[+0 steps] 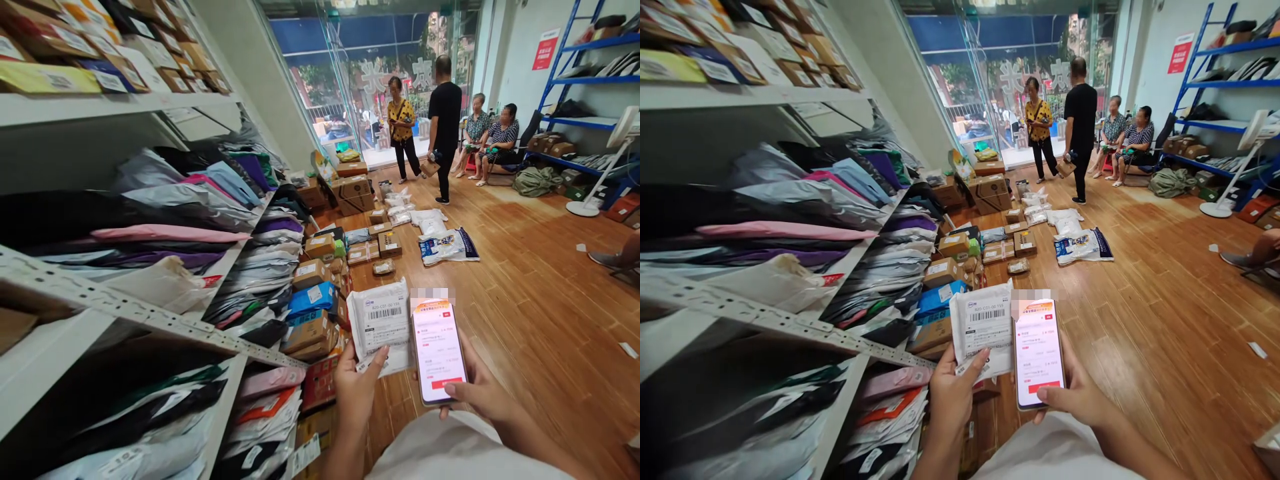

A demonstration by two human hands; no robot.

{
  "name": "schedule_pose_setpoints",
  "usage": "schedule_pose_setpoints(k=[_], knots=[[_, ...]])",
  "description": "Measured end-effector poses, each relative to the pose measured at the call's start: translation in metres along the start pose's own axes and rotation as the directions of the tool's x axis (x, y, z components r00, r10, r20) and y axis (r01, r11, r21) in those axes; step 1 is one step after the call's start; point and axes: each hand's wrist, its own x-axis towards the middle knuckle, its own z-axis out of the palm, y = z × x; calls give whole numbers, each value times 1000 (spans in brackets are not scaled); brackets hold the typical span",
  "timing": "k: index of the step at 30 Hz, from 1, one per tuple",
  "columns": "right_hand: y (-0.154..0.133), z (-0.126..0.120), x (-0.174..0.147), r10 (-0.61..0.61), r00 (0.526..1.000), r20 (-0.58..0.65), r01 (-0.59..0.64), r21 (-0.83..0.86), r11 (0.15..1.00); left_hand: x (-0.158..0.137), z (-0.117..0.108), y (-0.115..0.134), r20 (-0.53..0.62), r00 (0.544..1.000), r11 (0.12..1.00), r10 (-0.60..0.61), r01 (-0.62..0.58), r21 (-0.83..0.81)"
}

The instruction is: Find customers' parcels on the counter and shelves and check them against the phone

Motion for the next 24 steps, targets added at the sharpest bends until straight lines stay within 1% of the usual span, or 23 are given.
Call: schedule_pose_setpoints(k=[5,12,16,20,24], knots=[[-4,3,-1,-19,1000,-8,19,-11,1000,0,-1,1,5,1000,1000,15,-15,20],[5,-8,4,-18,998,52,19,-10,1000,0,-1,1,-2,1000,1000,13,-13,6],[1,-5,2,-12,1000,25,12,-2,1000,-1,-2,1,-17,999,999,31,-30,26],[-4,0,1,23,1000,17,-23,-2,1000,1,-5,-2,9,1000,1000,13,-13,22],[1,-2,5,-9,1000,3,9,11,1000,5,-8,-6,21,1000,1000,8,-8,-13]])
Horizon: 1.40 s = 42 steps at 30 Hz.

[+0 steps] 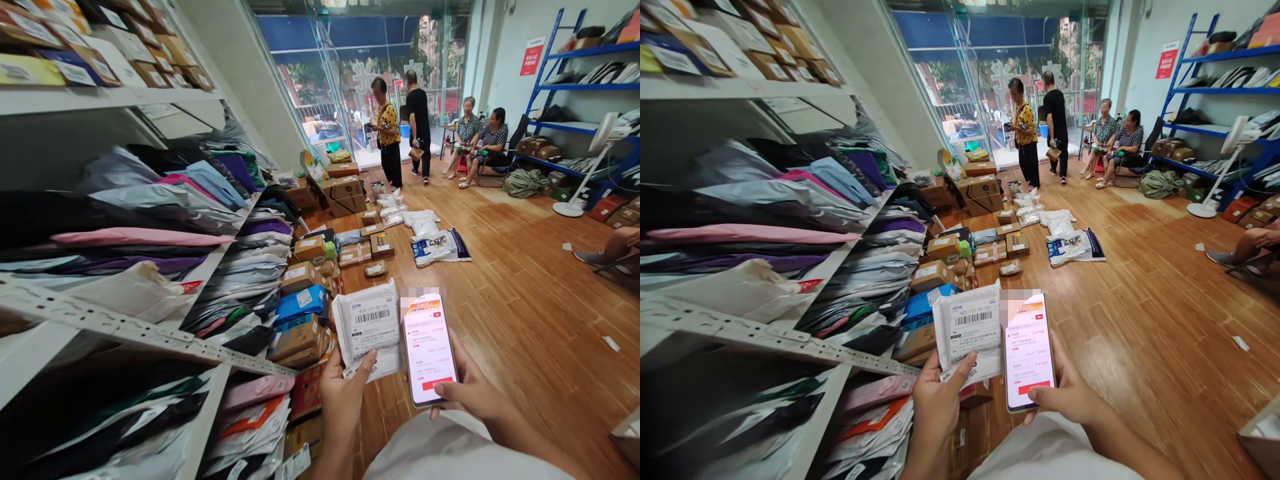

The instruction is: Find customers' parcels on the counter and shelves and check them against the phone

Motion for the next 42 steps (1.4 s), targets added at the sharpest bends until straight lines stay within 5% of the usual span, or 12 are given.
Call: schedule_pose_setpoints(k=[37,42], knots=[[-2,1,2,-18,1000,-10,19,33,999,4,-4,-3,12,1000,1000,5,-5,15],[0,0,8,-102,993,50,90,202,975,10,-8,-7,-15,1000,997,15,-14,78]])
